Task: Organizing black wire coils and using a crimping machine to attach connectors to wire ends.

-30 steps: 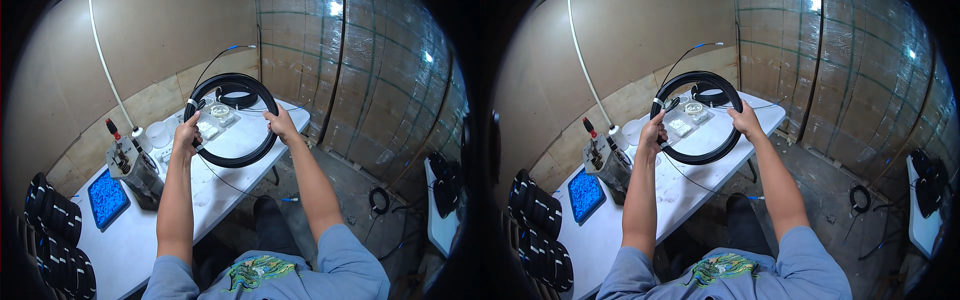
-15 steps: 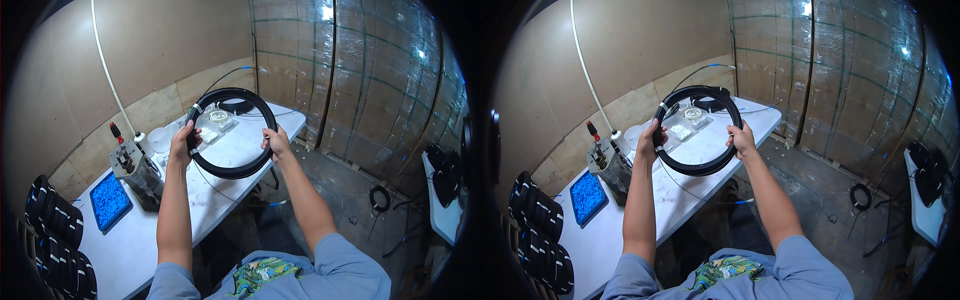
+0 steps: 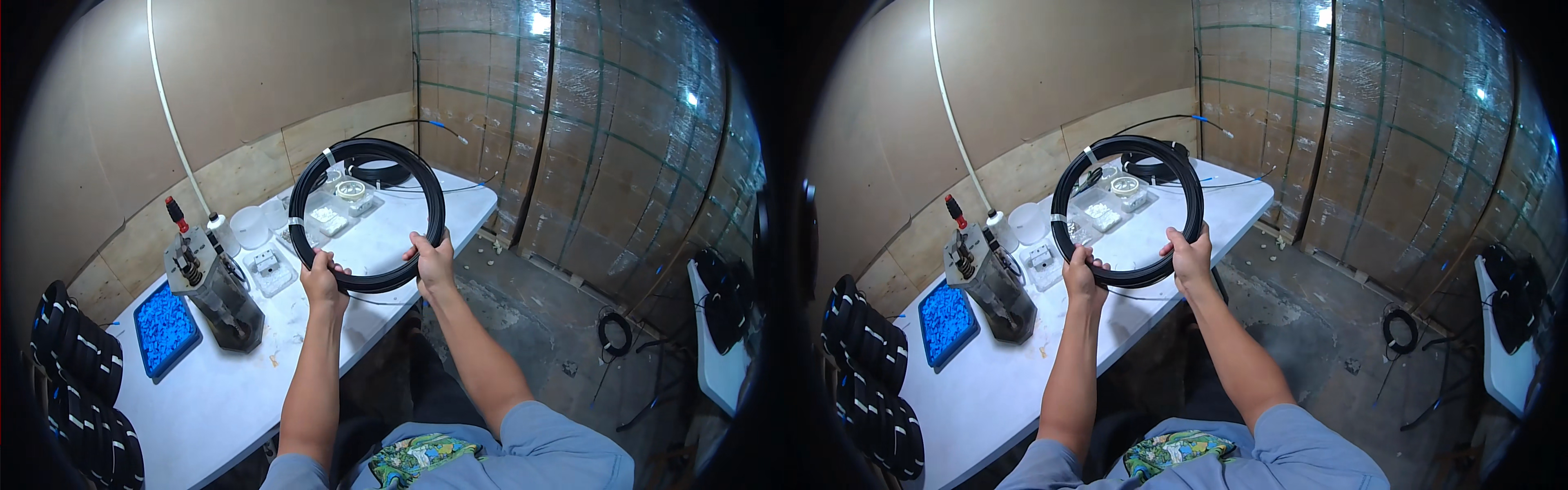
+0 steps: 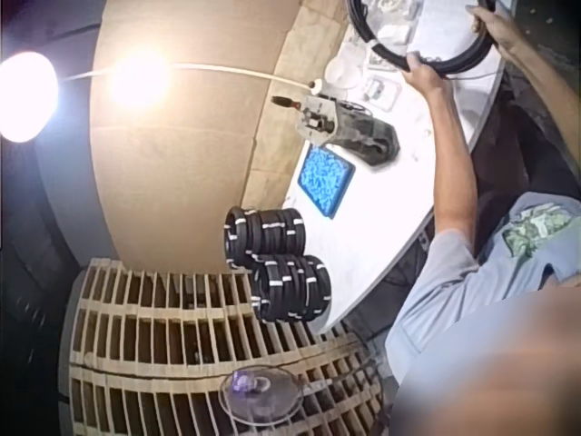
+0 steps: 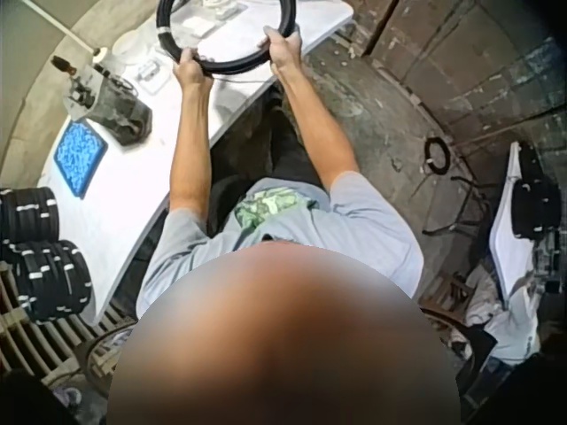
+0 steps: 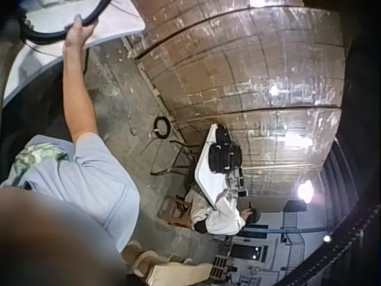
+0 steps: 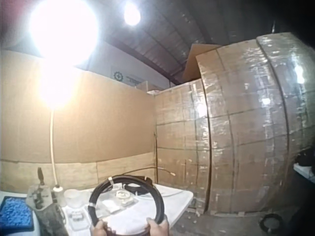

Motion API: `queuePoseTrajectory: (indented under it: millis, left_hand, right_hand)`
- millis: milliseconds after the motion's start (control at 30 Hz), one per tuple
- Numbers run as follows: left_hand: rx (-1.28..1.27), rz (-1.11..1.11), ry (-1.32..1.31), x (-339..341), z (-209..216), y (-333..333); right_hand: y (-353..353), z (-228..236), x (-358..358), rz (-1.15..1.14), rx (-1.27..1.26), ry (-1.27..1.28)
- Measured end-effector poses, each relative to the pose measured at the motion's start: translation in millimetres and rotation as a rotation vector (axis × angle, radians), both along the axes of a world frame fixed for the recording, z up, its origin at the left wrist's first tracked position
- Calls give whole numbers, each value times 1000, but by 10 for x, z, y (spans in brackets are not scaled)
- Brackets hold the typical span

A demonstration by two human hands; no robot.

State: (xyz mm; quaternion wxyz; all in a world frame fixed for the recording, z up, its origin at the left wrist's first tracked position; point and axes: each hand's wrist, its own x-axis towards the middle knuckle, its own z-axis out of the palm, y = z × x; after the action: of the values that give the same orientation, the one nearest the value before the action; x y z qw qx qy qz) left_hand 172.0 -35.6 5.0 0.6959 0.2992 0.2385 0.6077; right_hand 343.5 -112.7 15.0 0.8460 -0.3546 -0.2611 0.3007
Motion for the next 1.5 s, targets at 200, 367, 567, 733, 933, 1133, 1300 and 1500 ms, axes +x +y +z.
queuePoseTrajectory:
  millis: [200,367,567,733,933,1133,1300,1500]
  left_hand:
    - [-58,-32,-99,-145,-7,242]
    - [-26,-11,-33,-286,54,227]
    - [55,60,65,-315,156,155]
    - [145,29,141,-470,177,272]
    - [174,-10,151,-413,233,272]
    - [199,-31,208,-480,261,227]
    - [169,-63,211,-407,238,158]
    - [206,19,321,-353,286,48]
  right_hand:
    - [18,152,370,240,-17,-79]
    - [82,302,389,407,-77,-66]
    - [170,196,206,121,-192,-152]
    - [105,93,135,292,-26,8]
    - [196,-49,227,94,-13,-1]
    - [76,38,96,209,-76,126]
    - [78,-18,255,243,-1,132]
    - [70,51,211,230,112,154]
